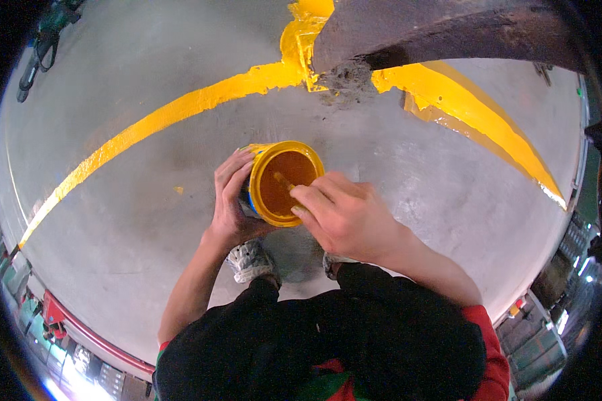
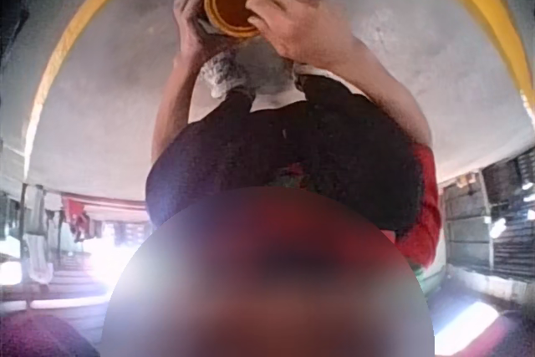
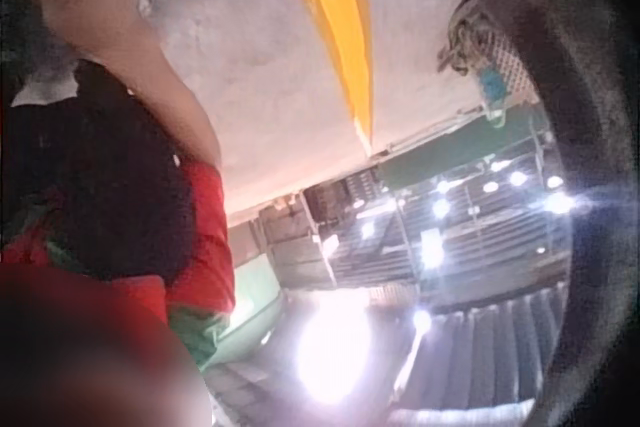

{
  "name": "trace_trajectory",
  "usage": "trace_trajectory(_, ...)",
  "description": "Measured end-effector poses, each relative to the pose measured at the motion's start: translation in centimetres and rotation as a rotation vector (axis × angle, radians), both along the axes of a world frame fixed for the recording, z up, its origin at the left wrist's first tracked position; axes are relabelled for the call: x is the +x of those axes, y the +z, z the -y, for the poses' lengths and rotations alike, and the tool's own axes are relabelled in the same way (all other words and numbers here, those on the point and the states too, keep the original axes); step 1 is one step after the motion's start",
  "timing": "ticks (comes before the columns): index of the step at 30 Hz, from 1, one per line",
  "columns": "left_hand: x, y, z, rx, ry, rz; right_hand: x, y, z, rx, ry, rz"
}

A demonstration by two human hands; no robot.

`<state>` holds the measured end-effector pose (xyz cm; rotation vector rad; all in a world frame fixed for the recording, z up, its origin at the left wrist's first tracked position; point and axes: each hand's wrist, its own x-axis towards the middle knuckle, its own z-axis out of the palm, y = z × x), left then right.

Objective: The person paints a yellow line on a concrete floor using a paintbrush and a small yellow paint container. They repeatedly dip the brush into the paint and apply it along a pre-marked path, extending the line across the floor.

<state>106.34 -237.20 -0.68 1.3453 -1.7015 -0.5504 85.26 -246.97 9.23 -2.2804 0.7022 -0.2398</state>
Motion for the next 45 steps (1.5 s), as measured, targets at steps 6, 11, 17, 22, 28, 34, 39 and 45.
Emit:
trace_trajectory(6,0.3,0.3,-0.7,0.030,0.049,0.028,-0.5,0.0,0.1,0.078,-0.081,0.113)
trace_trajectory(11,1.1,0.4,-0.1,0.045,0.111,0.043,-3.5,2.5,1.5,0.345,-0.421,0.191)
trace_trajectory(17,0.7,0.0,2.7,0.068,0.181,-0.012,-6.1,1.5,2.8,0.519,-0.851,0.484)
trace_trajectory(22,1.2,-0.8,4.1,0.049,0.275,-0.003,-6.9,0.3,4.7,0.336,-0.802,0.397)
trace_trajectory(28,2.3,-0.6,1.6,0.070,0.347,0.019,-1.9,-6.4,6.9,-0.095,-0.541,0.118)
trace_trajectory(34,2.5,0.3,-1.4,0.047,0.405,0.053,-0.6,-6.7,6.0,-0.285,-0.449,-0.007)
trace_trajectory(39,1.8,0.8,-2.9,0.050,0.419,0.038,0.7,-6.3,6.2,-0.217,-0.472,0.083)
trace_trajectory(45,1.8,1.4,-3.5,0.094,0.339,-0.016,-0.7,-5.5,5.3,-0.168,-0.564,-0.221)
